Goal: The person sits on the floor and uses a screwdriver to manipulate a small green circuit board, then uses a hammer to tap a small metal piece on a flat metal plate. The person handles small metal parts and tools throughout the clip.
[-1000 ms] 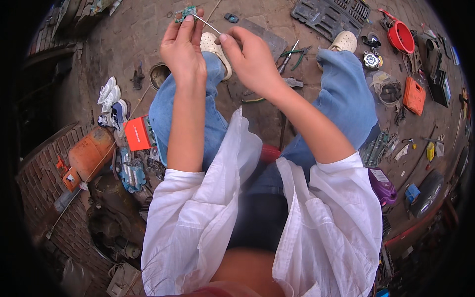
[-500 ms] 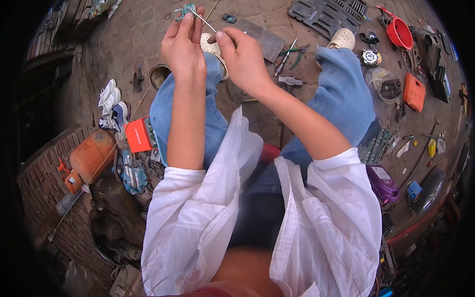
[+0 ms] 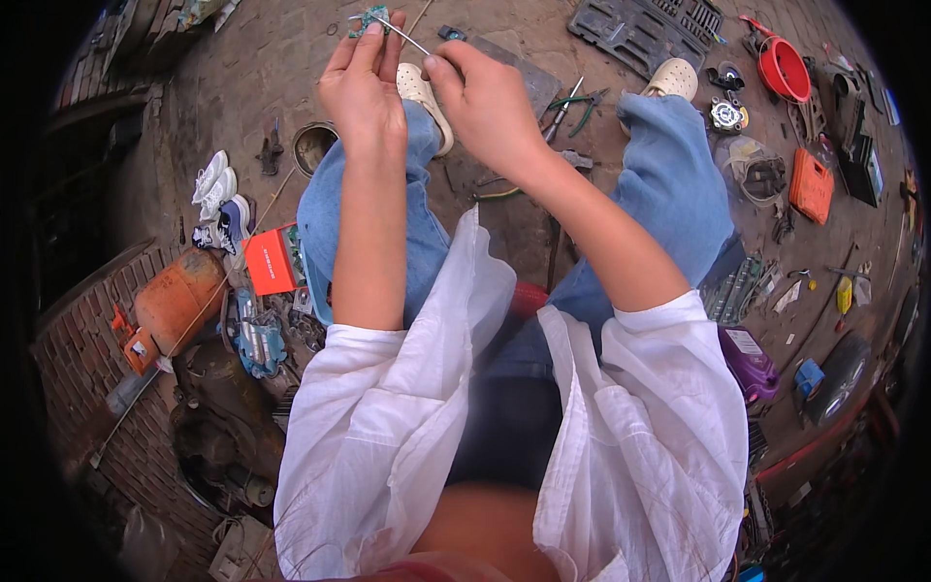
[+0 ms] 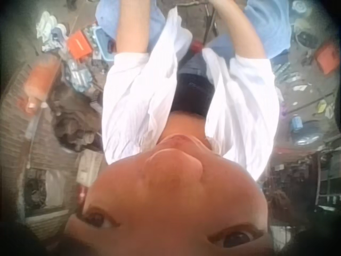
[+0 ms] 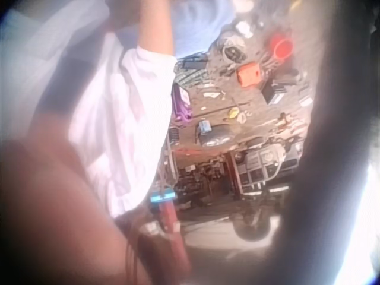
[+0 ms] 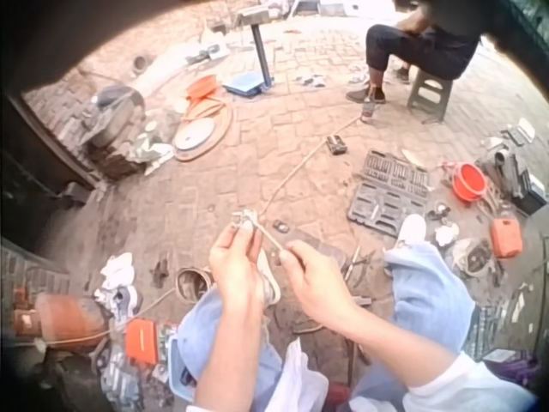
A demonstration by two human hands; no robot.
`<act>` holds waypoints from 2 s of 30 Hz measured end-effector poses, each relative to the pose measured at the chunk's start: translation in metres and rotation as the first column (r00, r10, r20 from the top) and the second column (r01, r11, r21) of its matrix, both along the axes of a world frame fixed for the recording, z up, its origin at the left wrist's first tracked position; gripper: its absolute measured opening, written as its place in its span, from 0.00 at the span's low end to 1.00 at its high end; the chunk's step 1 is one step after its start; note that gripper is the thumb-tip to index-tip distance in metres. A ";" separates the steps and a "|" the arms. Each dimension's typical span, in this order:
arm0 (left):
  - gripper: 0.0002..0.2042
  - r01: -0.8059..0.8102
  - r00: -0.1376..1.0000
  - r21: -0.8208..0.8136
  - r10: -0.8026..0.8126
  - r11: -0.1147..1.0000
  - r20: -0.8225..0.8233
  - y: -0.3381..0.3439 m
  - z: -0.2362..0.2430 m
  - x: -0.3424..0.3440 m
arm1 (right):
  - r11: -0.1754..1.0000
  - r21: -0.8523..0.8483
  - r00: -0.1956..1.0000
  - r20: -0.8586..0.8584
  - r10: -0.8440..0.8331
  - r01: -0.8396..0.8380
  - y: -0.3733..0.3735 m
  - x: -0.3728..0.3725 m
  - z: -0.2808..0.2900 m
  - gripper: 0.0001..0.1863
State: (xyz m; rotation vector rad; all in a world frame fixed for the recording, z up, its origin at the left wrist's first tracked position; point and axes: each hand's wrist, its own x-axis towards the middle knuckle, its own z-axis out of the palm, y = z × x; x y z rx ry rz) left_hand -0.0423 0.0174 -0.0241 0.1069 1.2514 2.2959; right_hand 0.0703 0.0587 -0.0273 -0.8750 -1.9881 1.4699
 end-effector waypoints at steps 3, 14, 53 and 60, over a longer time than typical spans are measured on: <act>0.03 -0.021 1.000 -0.001 0.021 1.000 0.011 0.002 0.001 0.001 | 1.000 0.004 1.000 0.008 0.000 0.000 0.000 0.001 0.001 0.12; 0.05 0.052 0.986 -0.038 -0.057 0.998 -0.154 0.009 -0.002 0.022 | 0.996 -0.012 0.996 0.010 -0.090 0.090 0.021 -0.005 -0.004 0.14; 0.07 0.046 0.998 -0.005 -0.046 0.999 -0.053 0.011 0.001 0.000 | 0.951 -0.305 0.987 -0.133 -0.089 0.045 0.020 0.000 0.006 0.11; 0.07 0.163 0.987 0.019 -0.162 0.987 -0.011 0.004 0.012 0.010 | 0.862 -0.506 0.959 -0.248 -0.141 -0.004 0.034 0.014 0.031 0.15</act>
